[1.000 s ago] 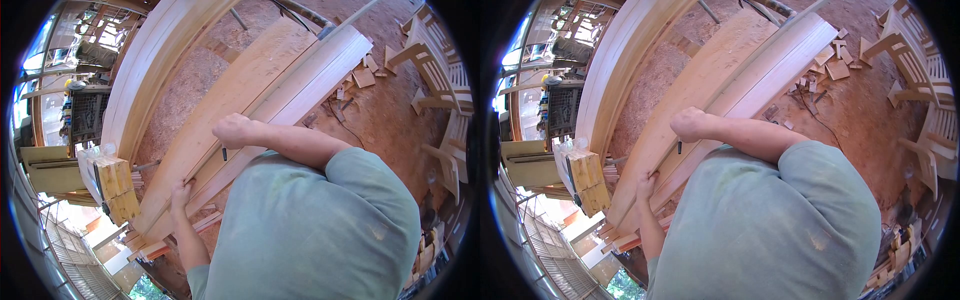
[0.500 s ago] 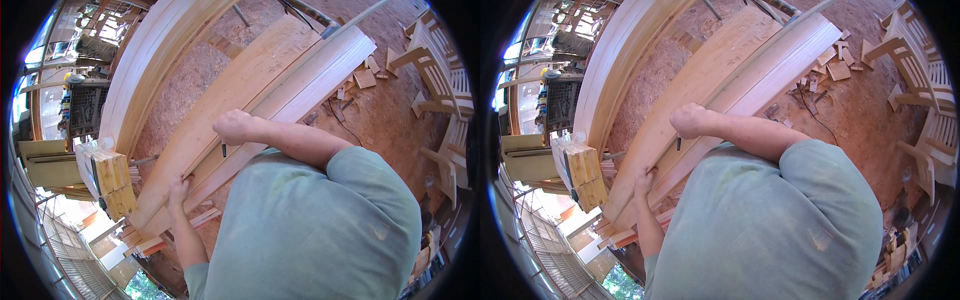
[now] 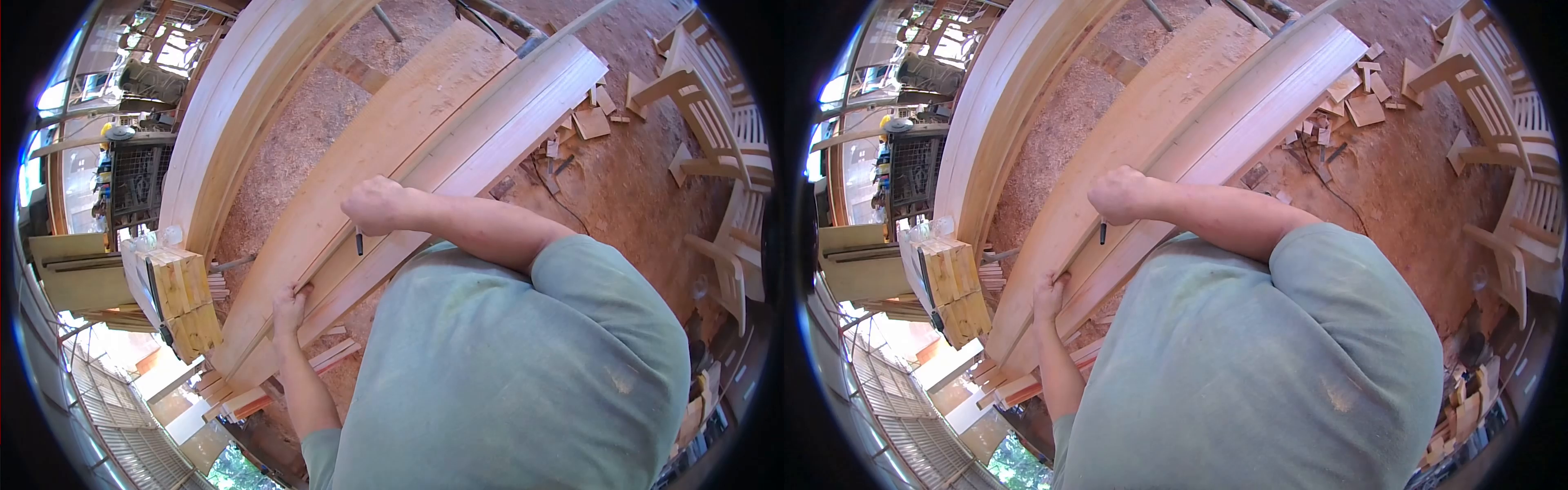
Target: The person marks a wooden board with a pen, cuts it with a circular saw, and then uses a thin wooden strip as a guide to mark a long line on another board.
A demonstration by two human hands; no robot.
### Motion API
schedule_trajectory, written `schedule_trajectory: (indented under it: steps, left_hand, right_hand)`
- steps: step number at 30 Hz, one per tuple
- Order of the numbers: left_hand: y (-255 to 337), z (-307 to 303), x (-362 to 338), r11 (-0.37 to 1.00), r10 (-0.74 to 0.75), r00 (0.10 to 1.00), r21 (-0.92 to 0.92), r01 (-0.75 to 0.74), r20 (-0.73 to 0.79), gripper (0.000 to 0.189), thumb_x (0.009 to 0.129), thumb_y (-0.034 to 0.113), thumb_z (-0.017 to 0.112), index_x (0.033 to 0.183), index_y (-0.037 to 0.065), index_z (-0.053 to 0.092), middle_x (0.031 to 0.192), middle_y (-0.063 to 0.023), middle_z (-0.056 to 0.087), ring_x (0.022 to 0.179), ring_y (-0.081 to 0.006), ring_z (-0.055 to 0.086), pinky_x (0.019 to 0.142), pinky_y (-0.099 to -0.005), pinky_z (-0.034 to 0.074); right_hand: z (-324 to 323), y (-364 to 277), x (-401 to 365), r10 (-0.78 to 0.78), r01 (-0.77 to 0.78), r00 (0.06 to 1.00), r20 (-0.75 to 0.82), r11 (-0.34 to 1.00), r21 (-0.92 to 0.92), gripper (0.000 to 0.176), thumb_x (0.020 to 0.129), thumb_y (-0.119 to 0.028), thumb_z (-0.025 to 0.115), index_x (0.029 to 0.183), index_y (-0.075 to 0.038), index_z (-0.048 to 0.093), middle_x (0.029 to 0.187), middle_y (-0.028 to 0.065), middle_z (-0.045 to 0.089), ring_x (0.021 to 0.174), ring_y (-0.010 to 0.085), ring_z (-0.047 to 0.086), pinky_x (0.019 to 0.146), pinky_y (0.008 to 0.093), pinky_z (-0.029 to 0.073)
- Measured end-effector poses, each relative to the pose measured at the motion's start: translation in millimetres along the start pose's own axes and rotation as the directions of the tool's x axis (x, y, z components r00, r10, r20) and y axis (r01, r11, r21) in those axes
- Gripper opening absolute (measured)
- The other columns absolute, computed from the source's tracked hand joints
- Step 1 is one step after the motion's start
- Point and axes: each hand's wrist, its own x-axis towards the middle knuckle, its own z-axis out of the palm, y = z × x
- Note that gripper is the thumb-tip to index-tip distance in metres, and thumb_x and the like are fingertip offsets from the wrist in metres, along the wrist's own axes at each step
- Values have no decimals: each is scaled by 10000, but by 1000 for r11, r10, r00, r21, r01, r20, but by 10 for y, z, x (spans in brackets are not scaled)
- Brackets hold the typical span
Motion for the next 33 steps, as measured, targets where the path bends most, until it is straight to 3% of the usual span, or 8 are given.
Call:
schedule_trajectory:
  steps: [15,17,20,23,25,27,29,33]
  left_hand:
    - [-56,66,31,995,54,998,-76,-56,-29,277,859,251,720,971,-2,709,912,-214,699,858,-332,675,764,-402,507]
    - [-27,46,13,999,-30,999,-27,29,-37,268,855,242,726,960,-3,704,876,-207,696,826,-324,671,738,-406,501]
    - [45,25,-2,999,27,997,-40,-30,-68,259,857,239,726,949,-2,703,833,-198,687,801,-313,665,724,-403,497]
    - [-125,77,39,998,24,999,-61,-27,-47,272,860,250,726,956,-4,701,828,-188,684,796,-306,662,723,-396,497]
    - [-212,109,50,998,11,999,-53,-14,-44,279,860,252,727,965,-5,700,838,-188,686,803,-302,663,730,-390,499]
    - [-204,101,60,999,-8,999,-49,6,-40,286,860,254,729,974,-7,698,848,-188,688,810,-299,664,738,-385,501]
    - [-185,97,50,987,3,1000,-162,-6,-16,309,861,272,729,986,-9,694,873,-194,691,828,-307,667,758,-388,504]
    - [-224,98,65,991,27,999,-128,-29,-21,327,864,288,724,996,-9,693,908,-203,692,872,-328,671,789,-399,506]
  right_hand:
    - [43,-1,30,17,-17,1000,-5,1000,-19,276,842,-258,724,957,-7,740,949,189,730,926,340,721,768,439,575]
    - [31,-2,31,23,-23,1000,1,999,-25,280,841,-264,725,955,-8,741,947,189,730,923,338,721,767,440,576]
    - [-18,-14,16,-2,3,1000,12,1000,-22,267,834,-244,721,953,-6,741,947,191,730,922,337,721,769,440,575]
    - [25,-4,54,18,-17,1000,12,999,-29,249,819,-213,714,954,-5,741,948,192,732,921,338,722,763,444,577]
    - [61,12,66,-24,23,998,-53,999,-31,256,815,-242,727,876,7,735,856,195,720,862,356,719,726,448,576]
    - [27,-10,45,-12,11,999,-52,999,-34,253,816,-237,727,878,8,735,862,195,721,864,355,720,727,447,576]
    - [9,-16,34,-3,1,999,-43,999,-35,249,817,-232,726,880,9,735,867,195,722,867,353,721,727,445,577]
    - [2,-12,43,-6,6,999,-40,1000,-11,243,816,-213,719,902,14,734,898,200,726,886,354,721,738,444,576]
